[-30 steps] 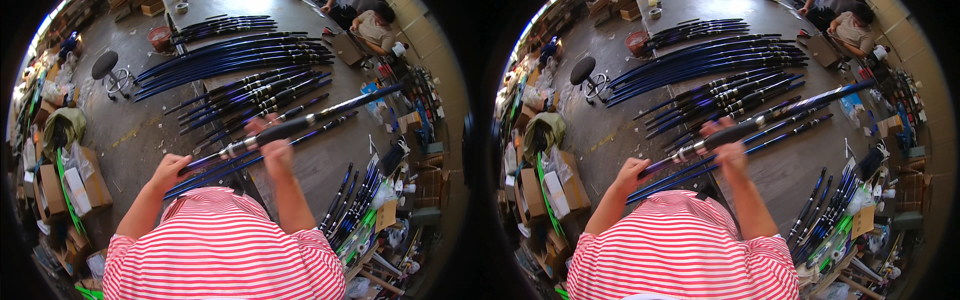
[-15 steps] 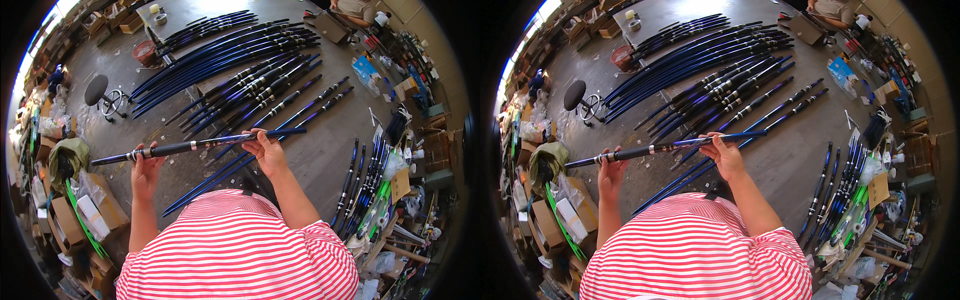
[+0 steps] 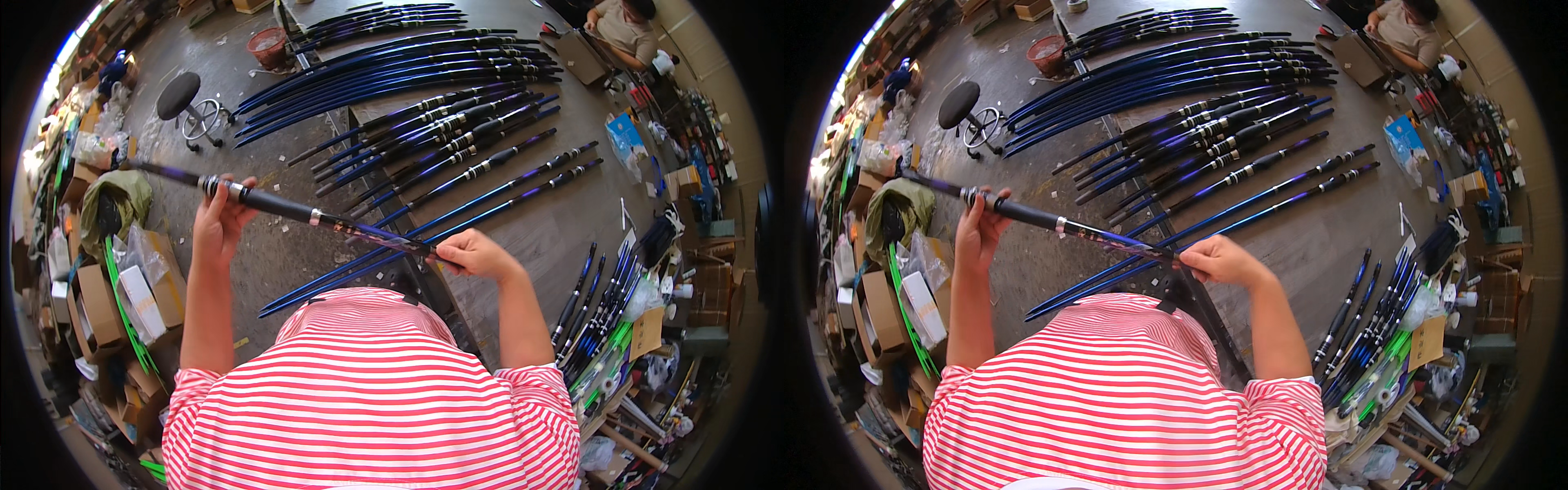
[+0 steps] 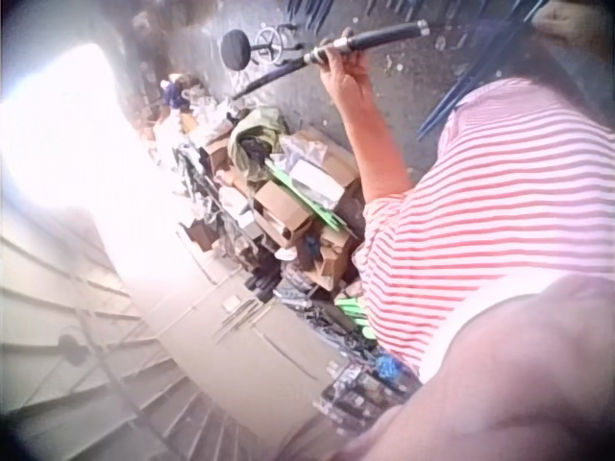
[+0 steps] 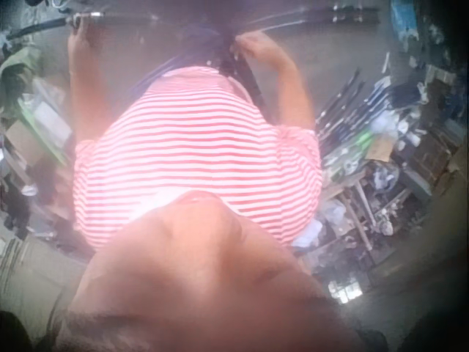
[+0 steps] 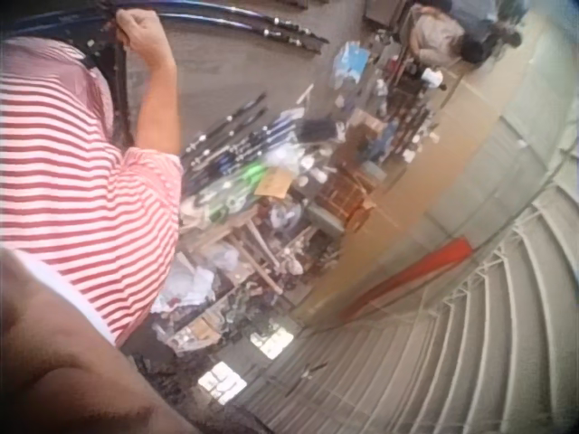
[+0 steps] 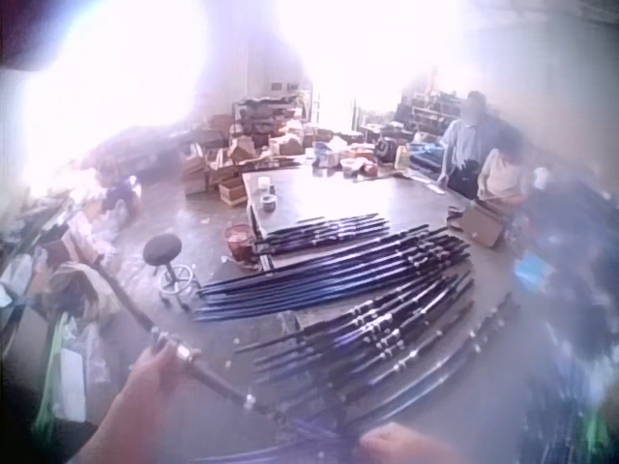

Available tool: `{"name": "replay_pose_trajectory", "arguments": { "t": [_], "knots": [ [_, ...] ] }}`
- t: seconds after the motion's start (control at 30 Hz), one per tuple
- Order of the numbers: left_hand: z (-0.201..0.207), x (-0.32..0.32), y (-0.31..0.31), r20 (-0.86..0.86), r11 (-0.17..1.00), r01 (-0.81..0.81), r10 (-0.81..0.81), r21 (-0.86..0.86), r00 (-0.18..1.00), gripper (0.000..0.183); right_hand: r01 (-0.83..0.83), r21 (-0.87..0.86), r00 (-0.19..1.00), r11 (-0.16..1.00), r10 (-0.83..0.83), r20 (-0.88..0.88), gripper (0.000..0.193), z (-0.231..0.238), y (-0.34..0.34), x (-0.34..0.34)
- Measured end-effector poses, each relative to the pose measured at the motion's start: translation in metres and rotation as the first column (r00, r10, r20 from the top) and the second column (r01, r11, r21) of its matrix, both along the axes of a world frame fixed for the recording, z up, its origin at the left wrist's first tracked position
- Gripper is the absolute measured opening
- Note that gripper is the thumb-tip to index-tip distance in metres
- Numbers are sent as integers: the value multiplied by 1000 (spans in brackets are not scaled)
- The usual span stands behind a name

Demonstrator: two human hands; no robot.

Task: The person picks up fishing rods, extending and retracting segments to check the movement and the finish. They use a pen to mark one of the rods and then handle more rods from a group on a table.

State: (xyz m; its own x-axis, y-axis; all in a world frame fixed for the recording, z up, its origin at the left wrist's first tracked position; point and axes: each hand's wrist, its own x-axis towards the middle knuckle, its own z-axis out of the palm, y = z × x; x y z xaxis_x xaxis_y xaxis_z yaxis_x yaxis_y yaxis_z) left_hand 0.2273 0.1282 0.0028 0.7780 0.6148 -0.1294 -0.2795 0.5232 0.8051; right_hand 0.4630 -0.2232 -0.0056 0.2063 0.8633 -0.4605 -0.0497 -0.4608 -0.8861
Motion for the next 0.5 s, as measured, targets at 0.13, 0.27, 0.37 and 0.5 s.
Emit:
{"name": "replay_pose_trajectory", "arguments": {
  "t": [0.13,0.27,0.37,0.5],
  "knots": [
    [71,40,-28,176,972,76,-116,221,978,40,287,74,923,955,-255,-289,40,-21,7,-43],
    [74,66,-76,203,973,105,-148,206,968,37,360,448,933,818,-326,-154,50,0,24,-63],
    [11,84,-140,-138,906,351,-389,-236,911,42,386,701,913,600,-357,-198,52,13,45,-63],
    [7,97,-195,127,541,522,-604,-660,787,57,346,806,871,481,-484,-85,36,39,67,-65]
  ]
}}
